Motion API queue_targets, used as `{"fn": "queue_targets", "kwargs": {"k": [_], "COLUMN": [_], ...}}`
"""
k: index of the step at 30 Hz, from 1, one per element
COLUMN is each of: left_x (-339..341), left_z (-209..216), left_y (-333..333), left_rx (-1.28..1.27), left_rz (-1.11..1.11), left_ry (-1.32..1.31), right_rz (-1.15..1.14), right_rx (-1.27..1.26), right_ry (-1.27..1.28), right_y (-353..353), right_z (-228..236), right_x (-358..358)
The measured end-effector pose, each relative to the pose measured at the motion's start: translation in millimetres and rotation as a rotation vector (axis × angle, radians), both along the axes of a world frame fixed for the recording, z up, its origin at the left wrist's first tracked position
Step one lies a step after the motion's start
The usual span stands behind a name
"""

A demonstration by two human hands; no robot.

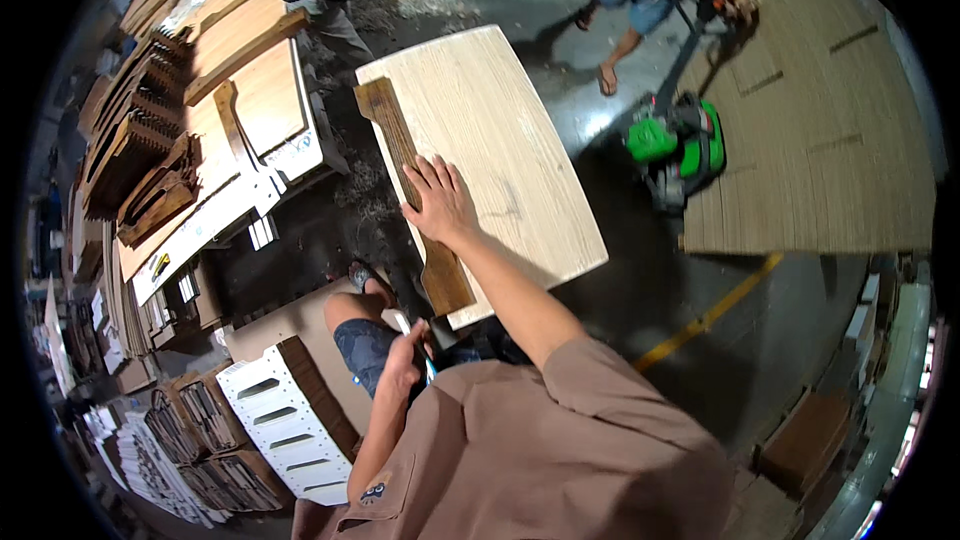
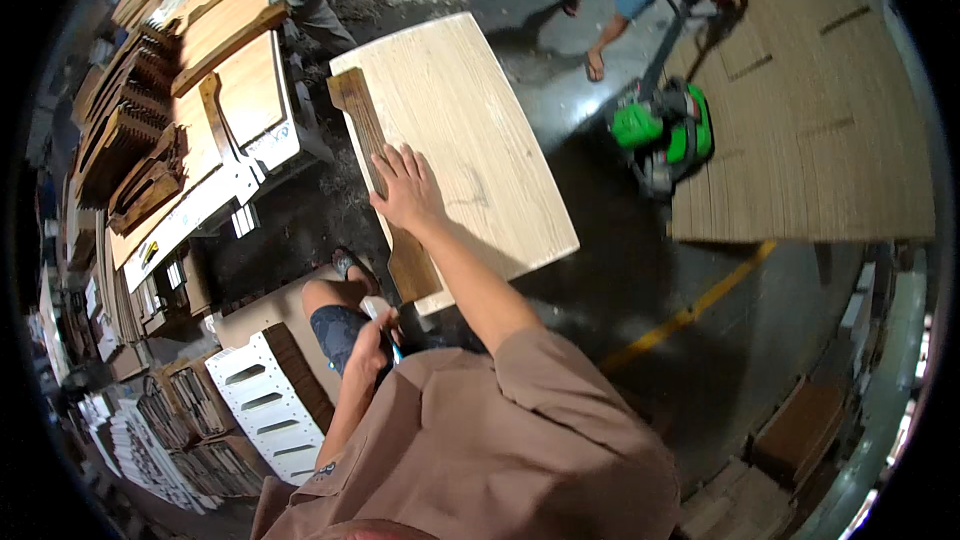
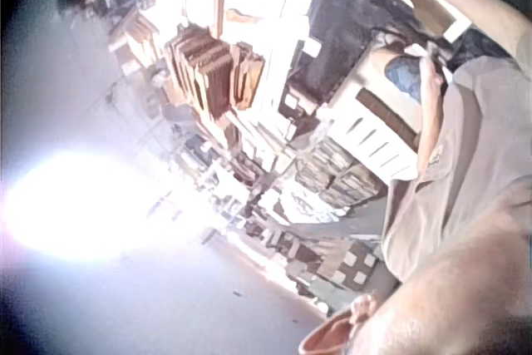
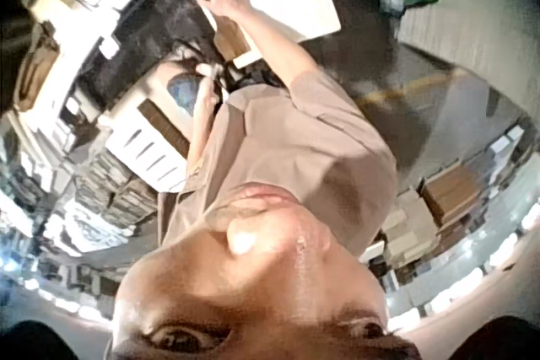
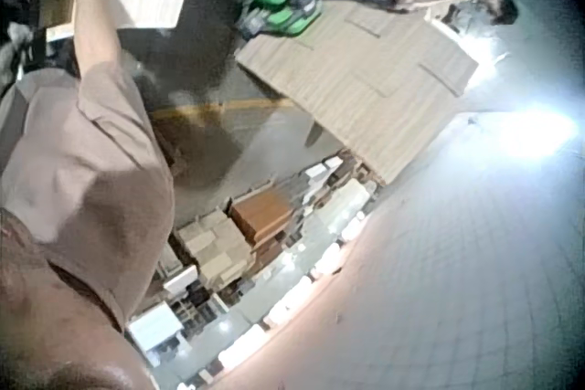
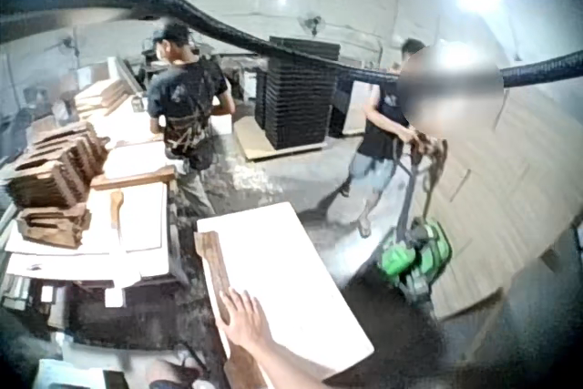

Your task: The person scrapes the edges of a wooden piece with a handheld scraper, removes wood shavings by hand, and then picks up another wooden piece from a stack.

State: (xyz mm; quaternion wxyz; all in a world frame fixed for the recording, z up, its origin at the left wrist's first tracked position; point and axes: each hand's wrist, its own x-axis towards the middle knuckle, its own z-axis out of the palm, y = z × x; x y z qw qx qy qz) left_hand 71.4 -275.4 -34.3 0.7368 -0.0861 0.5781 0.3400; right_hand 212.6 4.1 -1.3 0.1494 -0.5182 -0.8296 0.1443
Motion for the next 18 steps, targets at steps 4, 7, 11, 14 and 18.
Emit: {"fn": "queue_targets", "kwargs": {"k": [4,7,11,14,18], "left_x": [10,18,24,25,29], "left_z": [-3,2,5,5,8], "left_y": [-6,-8,-13,-16,-19], "left_rx": [0.222,0.22,0.248,0.328,0.143], "left_rz": [0.305,0.055,-0.066,0.217,-0.369], "left_ry": [0.145,0.285,0.395,0.501,0.774], "right_rz": [0.001,0.006,0.003,-0.004,-0.011], "right_rx": [-0.015,-0.004,0.018,0.046,0.001], "right_ry": [-0.034,-0.032,-0.026,0.019,-0.019], "right_y": [2,3,5,4,8], "right_z": [2,2,-2,-6,-20], "right_x": [-2,-5,-8,-8,-10]}}
